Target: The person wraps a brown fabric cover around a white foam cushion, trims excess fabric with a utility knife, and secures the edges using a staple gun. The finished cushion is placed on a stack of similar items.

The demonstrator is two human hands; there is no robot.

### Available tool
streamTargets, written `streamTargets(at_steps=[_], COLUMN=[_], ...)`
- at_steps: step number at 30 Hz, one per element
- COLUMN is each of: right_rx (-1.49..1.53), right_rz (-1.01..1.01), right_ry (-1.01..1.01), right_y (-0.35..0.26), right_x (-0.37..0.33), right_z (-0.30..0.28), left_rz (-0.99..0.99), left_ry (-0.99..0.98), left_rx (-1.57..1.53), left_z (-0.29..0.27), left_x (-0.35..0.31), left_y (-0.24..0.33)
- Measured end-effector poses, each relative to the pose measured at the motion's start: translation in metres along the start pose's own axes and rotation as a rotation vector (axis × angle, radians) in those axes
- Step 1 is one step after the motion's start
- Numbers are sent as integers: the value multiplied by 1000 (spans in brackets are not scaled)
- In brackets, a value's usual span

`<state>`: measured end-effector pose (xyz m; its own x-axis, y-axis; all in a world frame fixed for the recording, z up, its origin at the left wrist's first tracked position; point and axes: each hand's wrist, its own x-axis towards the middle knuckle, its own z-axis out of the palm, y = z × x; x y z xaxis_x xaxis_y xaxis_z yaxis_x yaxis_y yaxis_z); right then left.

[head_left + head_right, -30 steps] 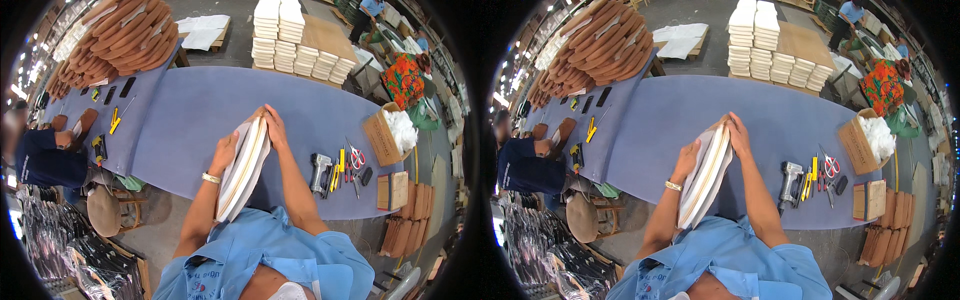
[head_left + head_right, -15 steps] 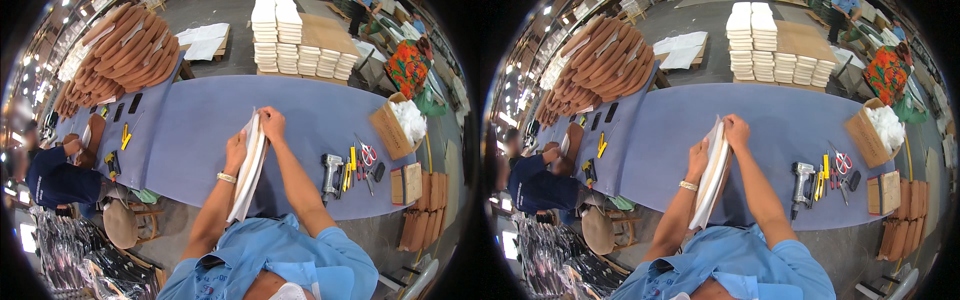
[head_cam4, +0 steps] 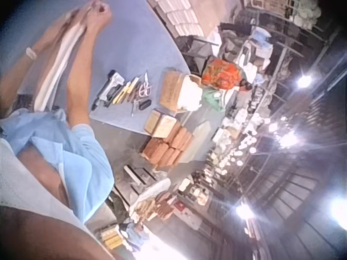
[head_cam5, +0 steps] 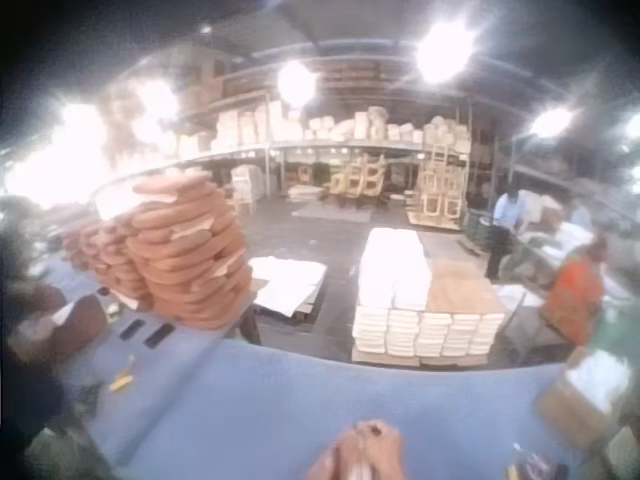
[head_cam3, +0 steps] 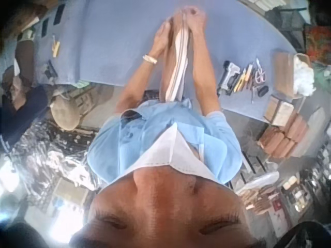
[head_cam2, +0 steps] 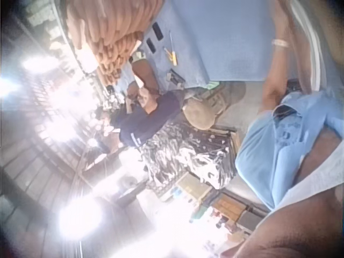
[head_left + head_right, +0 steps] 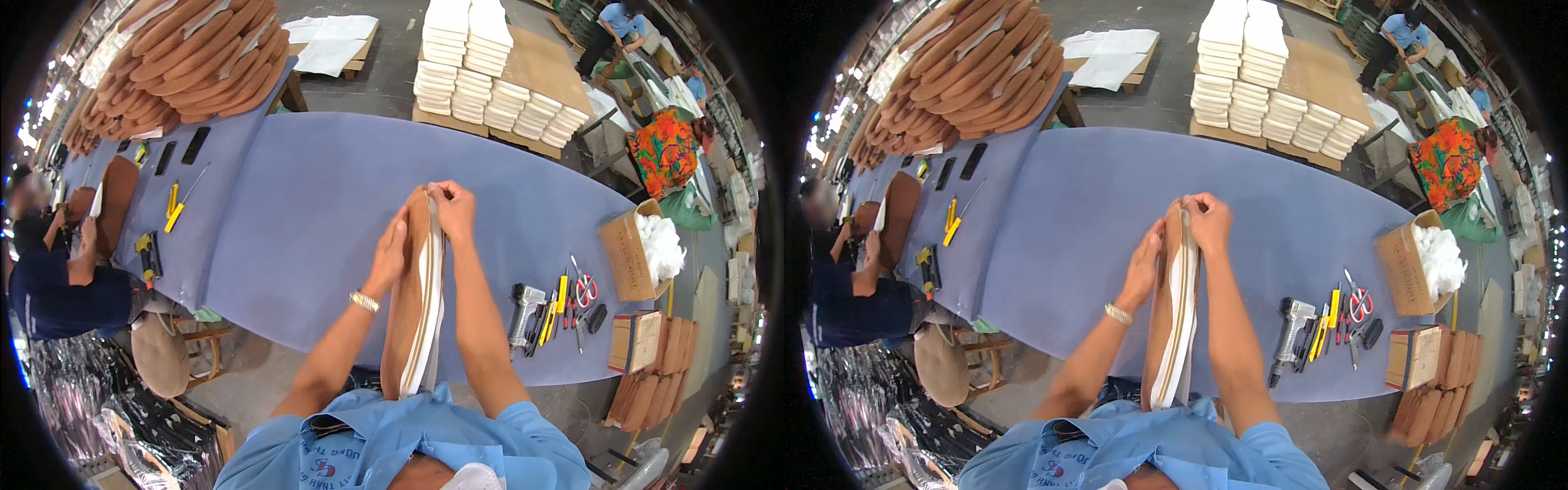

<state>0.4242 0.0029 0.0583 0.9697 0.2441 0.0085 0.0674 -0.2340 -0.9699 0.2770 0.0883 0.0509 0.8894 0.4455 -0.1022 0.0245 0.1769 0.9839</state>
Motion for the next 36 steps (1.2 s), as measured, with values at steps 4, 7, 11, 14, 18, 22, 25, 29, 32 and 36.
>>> streamTargets(at_steps=[4,7,11,14,18,22,25,29,32,36], right_rx=[10,123,373,480,614,574,591,646,606,598], right_rz=[0,27,1,-53,-25,-120,-92,-42,-65,-111], right_ry=[-13,55,72,17,-33,10,8,31,13,13], right_y=[-3,14,17,17,14,23,25,18,17,17], right_x=[5,9,9,7,-8,-7,-11,-12,-10,-10], right_z=[15,19,38,60,73,69,66,67,61,58], left_rz=[-73,-145,-189,-235,-153,190,258,166,60,77], left_ry=[-112,-157,-236,-352,-169,47,131,300,397,435], left_rx=[-15,-6,129,-36,26,322,456,544,371,350], left_z=[-14,-3,-13,-35,-48,-27,-3,11,15,20], left_x=[106,128,150,154,139,92,49,54,60,56], left_y=[-32,-39,-28,-8,-3,26,47,40,36,30])
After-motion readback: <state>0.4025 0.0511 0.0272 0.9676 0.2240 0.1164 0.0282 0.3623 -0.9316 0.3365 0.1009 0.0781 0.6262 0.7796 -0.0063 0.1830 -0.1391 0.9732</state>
